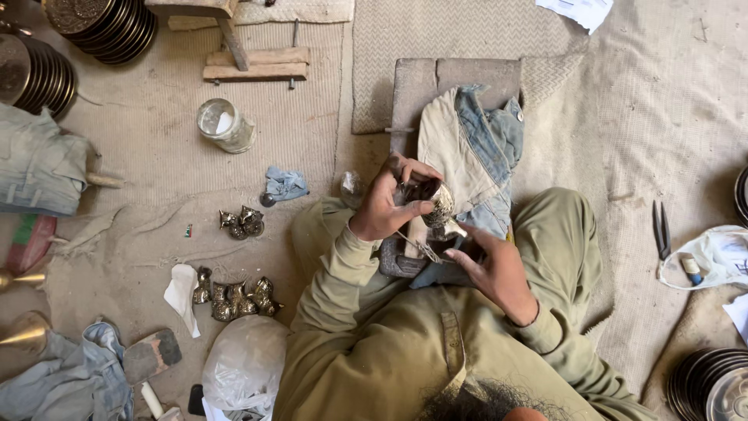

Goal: The person sits on the floor and uses a hammer and punch to shape a small ornate metal object. They repeatedly reposition the object and strike it with the hammer to refine its form.

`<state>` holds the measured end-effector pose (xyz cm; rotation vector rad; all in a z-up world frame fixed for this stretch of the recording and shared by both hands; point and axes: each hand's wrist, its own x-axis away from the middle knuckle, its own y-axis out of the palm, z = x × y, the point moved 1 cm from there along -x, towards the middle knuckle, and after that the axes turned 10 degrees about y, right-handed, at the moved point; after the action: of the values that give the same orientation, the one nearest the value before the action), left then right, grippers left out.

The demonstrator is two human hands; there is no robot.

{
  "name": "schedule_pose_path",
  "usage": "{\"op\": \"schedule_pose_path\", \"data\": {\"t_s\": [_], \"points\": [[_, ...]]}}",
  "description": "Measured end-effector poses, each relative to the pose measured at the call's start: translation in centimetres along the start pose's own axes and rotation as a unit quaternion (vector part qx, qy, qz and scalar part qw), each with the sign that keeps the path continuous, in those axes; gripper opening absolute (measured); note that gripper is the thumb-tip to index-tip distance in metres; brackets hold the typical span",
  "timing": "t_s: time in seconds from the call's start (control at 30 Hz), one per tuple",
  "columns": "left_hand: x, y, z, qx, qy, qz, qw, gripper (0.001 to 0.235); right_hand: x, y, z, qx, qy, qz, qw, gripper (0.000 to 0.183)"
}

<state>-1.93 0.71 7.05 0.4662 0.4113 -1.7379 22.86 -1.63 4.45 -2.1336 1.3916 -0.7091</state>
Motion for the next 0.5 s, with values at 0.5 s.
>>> {"op": "schedule_pose_path", "data": {"t_s": [0.5], "points": [[3.1,2.0,-6.7,0.314,-0.052,0.110,0.942,0.050,-0.5,1.6,2.2,-0.048,-0.140,0.243,0.959,0.070]]}}
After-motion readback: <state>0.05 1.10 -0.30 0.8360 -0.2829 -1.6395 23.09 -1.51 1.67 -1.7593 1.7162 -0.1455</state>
